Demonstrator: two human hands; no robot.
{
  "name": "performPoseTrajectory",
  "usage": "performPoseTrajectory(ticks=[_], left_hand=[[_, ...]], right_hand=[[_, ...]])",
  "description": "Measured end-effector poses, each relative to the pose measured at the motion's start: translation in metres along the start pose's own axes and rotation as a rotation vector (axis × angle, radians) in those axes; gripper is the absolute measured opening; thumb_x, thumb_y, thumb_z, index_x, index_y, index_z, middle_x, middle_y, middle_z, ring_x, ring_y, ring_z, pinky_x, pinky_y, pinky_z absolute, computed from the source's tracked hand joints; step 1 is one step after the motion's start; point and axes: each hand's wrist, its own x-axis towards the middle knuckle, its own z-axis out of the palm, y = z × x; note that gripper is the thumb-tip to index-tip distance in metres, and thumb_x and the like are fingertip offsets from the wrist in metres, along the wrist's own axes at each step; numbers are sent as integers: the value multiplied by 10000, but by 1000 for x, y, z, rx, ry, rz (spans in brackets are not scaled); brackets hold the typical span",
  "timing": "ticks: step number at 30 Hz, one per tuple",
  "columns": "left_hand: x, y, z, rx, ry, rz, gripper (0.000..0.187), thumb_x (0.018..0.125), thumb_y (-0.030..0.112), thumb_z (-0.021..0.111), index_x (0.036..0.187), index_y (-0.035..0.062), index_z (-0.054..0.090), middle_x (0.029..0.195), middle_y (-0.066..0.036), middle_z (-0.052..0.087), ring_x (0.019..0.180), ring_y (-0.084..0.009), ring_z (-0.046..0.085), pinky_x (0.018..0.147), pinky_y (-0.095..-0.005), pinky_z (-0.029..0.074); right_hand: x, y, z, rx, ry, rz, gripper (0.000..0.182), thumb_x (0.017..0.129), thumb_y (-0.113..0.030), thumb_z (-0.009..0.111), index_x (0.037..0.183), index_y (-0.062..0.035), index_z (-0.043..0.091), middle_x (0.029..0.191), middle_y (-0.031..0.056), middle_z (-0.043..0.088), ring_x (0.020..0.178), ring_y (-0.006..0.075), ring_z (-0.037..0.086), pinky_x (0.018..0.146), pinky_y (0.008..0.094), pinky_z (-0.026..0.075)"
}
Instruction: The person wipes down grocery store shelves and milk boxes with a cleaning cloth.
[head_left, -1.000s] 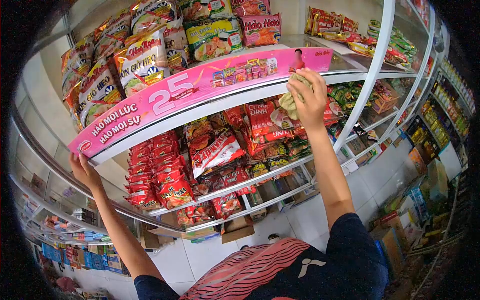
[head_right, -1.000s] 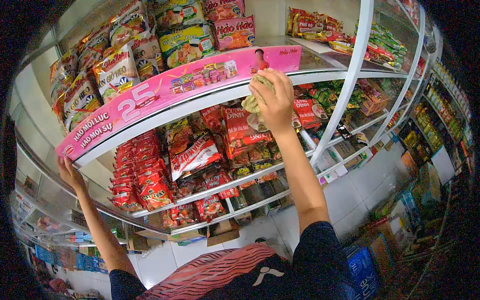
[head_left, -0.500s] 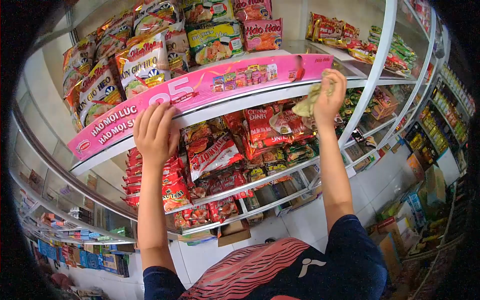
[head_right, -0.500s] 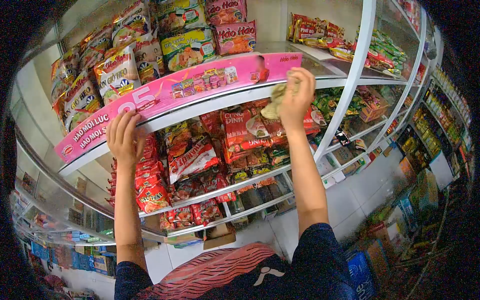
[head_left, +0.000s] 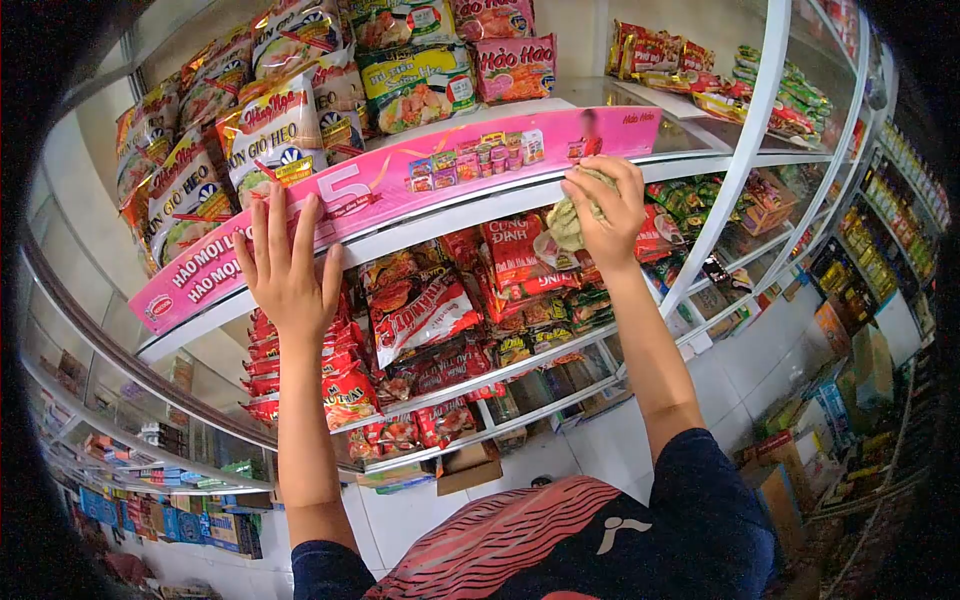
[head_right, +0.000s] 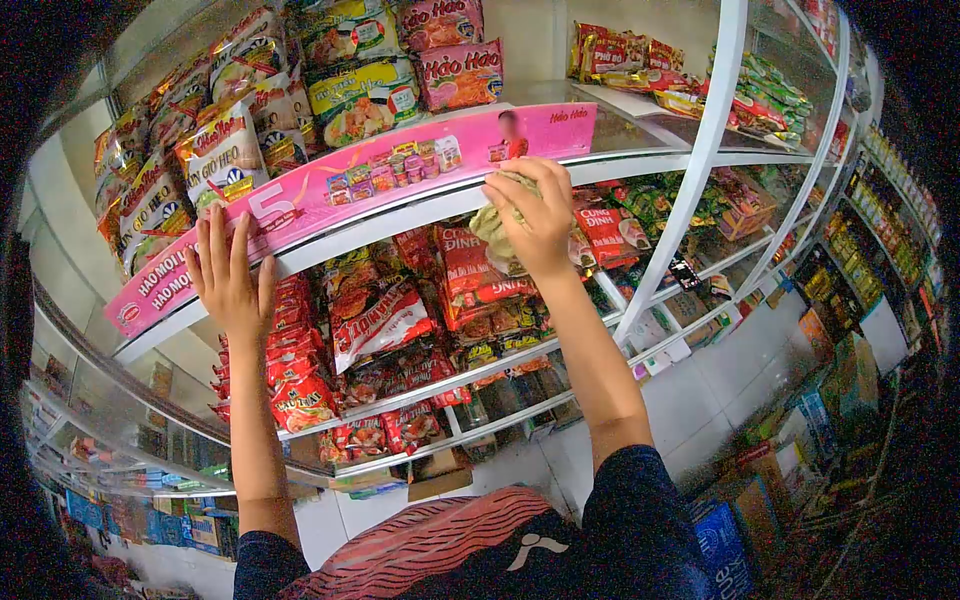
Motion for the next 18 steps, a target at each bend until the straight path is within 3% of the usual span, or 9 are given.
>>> performPoseTrajectory(ticks=[6, 14, 18], left_hand=[[0, 0, 3, -1, 27, 0, 423, 815, 353, 467, 1197, 174, 495, 1321, -81, 378, 1254, -245, 294, 1045, -403, 91], [0, 1, 1, 1, 24, -5, 421, 816, 354, 467, 1195, 174, 496, 1312, -81, 390, 1248, -247, 302, 1044, -400, 91], [0, 1, 2, 4, 29, -4, 423, 815, 351, 468, 1198, 174, 493, 1312, -79, 390, 1246, -247, 305, 1044, -400, 92]], right_hand=[[2, 3, -1, -90, -38, -57, 194, 609, -40, 682, 777, -64, 589, 865, 49, 558, 838, 246, 508, 732, 358, 407], [6, 18, -10, -159, -16, 41, 101, 709, -49, 593, 785, -54, 527, 878, 75, 540, 844, 270, 494, 754, 380, 380], [3, 13, -9, -93, -32, 41, 180, 686, -149, 657, 768, -63, 521, 888, 71, 530, 859, 269, 478, 764, 389, 362]])
